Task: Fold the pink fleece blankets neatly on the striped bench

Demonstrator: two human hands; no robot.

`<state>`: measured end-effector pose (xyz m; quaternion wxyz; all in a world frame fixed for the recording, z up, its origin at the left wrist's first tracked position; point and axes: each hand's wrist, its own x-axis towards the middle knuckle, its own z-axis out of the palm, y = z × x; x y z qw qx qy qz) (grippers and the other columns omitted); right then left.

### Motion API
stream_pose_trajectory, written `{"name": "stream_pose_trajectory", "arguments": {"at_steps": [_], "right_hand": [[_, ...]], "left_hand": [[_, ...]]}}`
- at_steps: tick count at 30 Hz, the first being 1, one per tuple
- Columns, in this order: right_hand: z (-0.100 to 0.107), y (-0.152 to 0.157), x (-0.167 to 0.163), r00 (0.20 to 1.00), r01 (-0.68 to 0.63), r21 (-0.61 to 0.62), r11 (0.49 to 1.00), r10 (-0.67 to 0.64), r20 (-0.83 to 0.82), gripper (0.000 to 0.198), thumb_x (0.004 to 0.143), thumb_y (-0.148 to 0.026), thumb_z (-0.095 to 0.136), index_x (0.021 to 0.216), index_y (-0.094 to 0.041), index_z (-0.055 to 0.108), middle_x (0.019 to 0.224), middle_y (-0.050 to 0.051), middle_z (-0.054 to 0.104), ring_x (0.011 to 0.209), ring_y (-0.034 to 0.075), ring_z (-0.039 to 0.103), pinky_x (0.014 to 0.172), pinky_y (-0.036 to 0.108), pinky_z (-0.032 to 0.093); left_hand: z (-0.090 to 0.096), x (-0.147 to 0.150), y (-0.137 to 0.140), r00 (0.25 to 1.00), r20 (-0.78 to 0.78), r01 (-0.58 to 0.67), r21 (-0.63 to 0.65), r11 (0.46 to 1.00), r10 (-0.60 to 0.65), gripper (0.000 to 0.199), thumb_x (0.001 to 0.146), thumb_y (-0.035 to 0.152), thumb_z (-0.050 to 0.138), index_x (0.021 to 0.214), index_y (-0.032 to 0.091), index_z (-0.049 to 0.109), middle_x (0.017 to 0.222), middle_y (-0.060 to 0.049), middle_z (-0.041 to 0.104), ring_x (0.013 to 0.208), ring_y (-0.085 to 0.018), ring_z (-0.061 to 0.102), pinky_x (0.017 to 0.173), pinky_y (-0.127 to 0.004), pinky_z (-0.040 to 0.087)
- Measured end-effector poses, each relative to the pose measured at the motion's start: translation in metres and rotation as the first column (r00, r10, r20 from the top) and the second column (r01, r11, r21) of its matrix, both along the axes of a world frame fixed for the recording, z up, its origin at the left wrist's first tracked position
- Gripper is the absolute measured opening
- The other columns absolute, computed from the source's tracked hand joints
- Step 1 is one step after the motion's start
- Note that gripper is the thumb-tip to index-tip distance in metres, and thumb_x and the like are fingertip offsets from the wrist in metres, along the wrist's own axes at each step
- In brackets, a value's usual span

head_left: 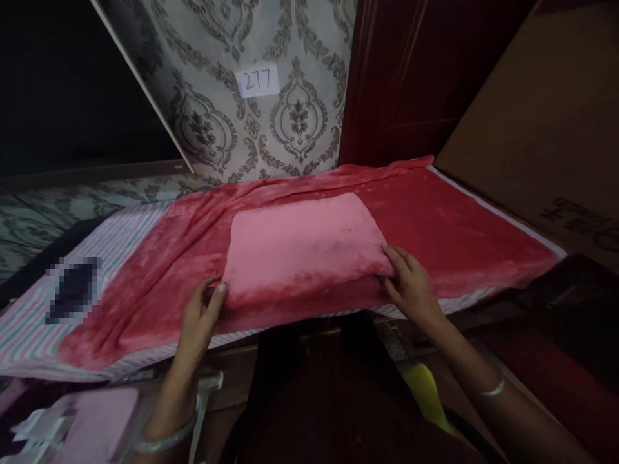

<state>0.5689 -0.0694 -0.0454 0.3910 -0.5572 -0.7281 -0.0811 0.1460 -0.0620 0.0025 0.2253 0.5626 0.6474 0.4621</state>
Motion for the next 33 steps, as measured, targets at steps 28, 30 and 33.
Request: {"name": "stream_pose_trajectory", "arguments": {"at_steps": [28,30,33], "right_hand": [[0.043,0.057,-0.080,0.947,-0.118,-0.145,0.982,0.155,0.280,0.066,0.100,-0.053,0.051,0.159,-0.026,0.038,0.166,0.013,0.030,0.151,0.038,0.027,0.116,0.063,0.030],[0.025,0.062,-0.085,0.932,-0.066,-0.235,0.970,0.144,0.332,0.065,0.100,-0.053,0.051,0.159,-0.027,0.039,0.166,0.012,0.032,0.152,0.039,0.025,0.117,0.064,0.028],[0.006,0.063,-0.085,0.926,-0.017,-0.284,0.959,0.122,0.357,0.065,0.101,-0.053,0.049,0.160,-0.029,0.037,0.167,0.009,0.030,0.153,0.037,0.024,0.119,0.062,0.025]], "left_hand": [[0.012,0.115,0.045,0.539,-0.818,0.474,0.099,0.875,-0.200,0.065,0.096,0.051,0.055,0.153,0.022,0.045,0.164,-0.017,0.036,0.154,-0.038,0.028,0.122,-0.066,0.022],[-0.005,0.115,0.053,0.484,-0.849,0.430,0.019,0.902,-0.213,0.069,0.094,0.055,0.057,0.155,0.026,0.044,0.165,-0.016,0.034,0.154,-0.040,0.026,0.121,-0.069,0.020],[-0.027,0.108,0.062,0.453,-0.856,0.391,-0.062,0.919,-0.250,0.070,0.095,0.057,0.055,0.158,0.029,0.039,0.167,-0.014,0.031,0.154,-0.040,0.026,0.121,-0.068,0.020]]}}
